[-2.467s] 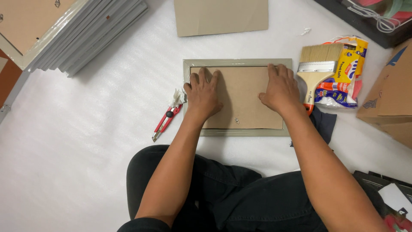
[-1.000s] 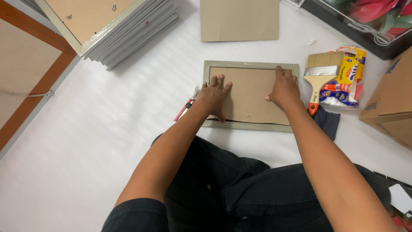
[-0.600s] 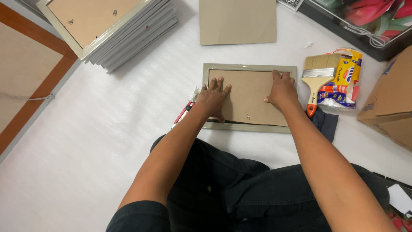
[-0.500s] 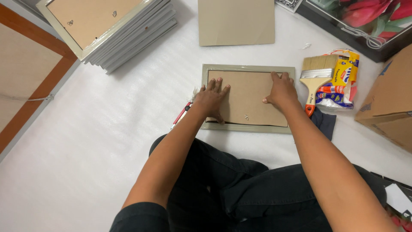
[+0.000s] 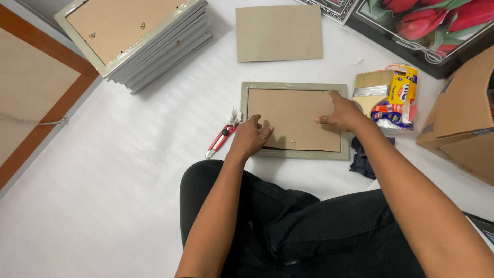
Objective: Assembling a picture frame by inserting glass and backing, then cleaning the surface with a cloth and brush.
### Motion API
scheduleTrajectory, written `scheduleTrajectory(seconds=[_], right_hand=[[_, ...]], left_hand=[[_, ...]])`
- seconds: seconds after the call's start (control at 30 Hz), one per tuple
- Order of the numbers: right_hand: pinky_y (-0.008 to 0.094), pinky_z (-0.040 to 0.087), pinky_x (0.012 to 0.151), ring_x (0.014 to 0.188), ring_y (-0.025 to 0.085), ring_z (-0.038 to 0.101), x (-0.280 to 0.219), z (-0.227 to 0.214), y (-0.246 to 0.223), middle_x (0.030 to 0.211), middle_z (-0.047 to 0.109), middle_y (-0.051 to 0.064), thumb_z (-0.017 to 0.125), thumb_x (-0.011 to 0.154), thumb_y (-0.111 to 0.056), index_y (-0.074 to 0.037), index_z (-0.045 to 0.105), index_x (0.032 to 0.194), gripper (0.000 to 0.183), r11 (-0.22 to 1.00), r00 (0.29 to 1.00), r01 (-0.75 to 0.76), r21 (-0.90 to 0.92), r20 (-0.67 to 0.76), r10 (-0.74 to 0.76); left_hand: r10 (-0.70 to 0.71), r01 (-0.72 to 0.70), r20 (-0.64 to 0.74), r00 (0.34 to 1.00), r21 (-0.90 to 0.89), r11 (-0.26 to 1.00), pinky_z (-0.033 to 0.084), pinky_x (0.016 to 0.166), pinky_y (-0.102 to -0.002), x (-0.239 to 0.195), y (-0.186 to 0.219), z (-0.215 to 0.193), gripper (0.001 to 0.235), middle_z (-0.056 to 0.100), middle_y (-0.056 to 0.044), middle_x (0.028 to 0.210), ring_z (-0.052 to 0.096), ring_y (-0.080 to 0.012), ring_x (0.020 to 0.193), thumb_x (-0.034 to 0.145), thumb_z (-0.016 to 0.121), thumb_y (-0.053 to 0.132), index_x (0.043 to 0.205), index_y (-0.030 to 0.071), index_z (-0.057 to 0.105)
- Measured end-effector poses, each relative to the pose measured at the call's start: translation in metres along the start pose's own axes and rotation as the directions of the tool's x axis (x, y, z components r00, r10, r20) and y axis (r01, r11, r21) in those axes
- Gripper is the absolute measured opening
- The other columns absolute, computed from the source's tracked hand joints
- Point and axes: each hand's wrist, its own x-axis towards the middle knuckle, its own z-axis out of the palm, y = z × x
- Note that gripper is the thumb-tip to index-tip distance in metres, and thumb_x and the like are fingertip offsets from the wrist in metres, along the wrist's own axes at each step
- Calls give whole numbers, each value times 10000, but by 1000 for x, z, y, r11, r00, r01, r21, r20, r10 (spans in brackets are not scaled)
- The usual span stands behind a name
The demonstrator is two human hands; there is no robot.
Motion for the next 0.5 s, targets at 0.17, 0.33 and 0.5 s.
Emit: scheduleTrajectory(seconds=[0.17, 0.33, 0.5], right_hand=[[543, 453, 1103, 1333, 451, 567, -10, 10, 39, 1402, 633, 279, 704, 868, -405, -6, 554, 1482, 747, 983, 998, -61, -171, 10, 63], [552, 456, 1082, 1361, 431, 535, -1, 23, 93, 1423, 588, 303, 678, 852, -494, -28, 548, 1496, 805, 972, 970, -218, -90, -126, 206], [558, 481, 1045, 1326, 442, 559, 2, 26, 95, 1379, 602, 310, 649, 834, -457, 32, 609, 1420, 764, 945, 938, -321, -71, -165, 306]], left_hand=[[-29, 39, -136, 990, 72, 997, 559, 933, -539, 22, -22, 16, 532, 705, -243, 1129, 700, -442, 1081, 936, 581, 378, 1326, 15, 582], [-58, 85, -225, 973, 114, 990, 577, 869, -539, 26, -27, 18, 406, 674, -248, 1067, 705, -458, 1034, 931, 568, 291, 1201, -7, 624], [-186, 230, -278, 942, 133, 964, 562, 923, -553, 26, -25, 12, 452, 603, -258, 1172, 643, -482, 1123, 906, 635, 286, 1216, -41, 604]])
